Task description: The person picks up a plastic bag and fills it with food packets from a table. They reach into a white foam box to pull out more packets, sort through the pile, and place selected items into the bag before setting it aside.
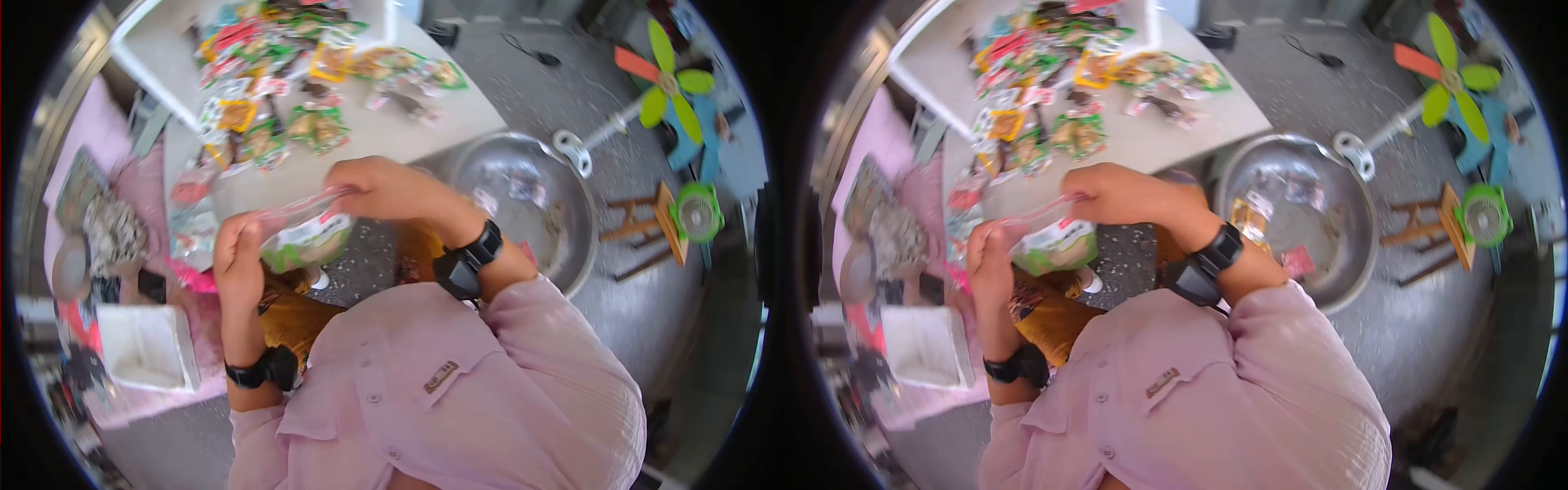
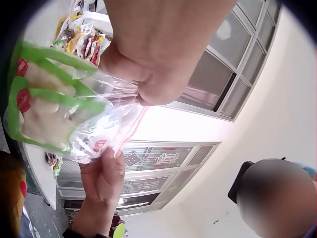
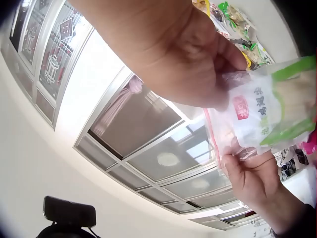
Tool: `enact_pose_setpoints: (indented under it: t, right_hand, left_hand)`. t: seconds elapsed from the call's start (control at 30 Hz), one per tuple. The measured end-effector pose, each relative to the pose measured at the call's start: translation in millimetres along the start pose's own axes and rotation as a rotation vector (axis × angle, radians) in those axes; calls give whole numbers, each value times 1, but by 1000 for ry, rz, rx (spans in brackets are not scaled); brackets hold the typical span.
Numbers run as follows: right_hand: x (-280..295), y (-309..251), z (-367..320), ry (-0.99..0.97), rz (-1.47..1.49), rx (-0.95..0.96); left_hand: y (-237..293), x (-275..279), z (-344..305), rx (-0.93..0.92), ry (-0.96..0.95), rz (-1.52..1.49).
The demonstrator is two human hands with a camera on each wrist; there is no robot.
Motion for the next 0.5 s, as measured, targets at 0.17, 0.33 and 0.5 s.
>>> enact_pose_setpoints:
  t: [0.17, 0.33, 0.5]
  right_hand:
    - [-13, -14, -23, -77, -190, 3]
    - [-12, -2, -38, -81, -192, -29]
    - [48, 41, -79, 96, -43, -72]
  left_hand:
    - [-14, -32, -14, 105, -178, -24]
    - [-29, -59, -22, 189, -256, -236]
    - [-42, -70, -16, 207, -222, -386]
Point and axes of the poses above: each hand's wrist, its own z-axis towards the middle knuckle, its own x-axis out of the back of the hand, y = z × x, the point moved 8 cm from there along z, towards the middle knuckle, and after that the axes turned 13 degrees about -x, right-handed, at the moved point
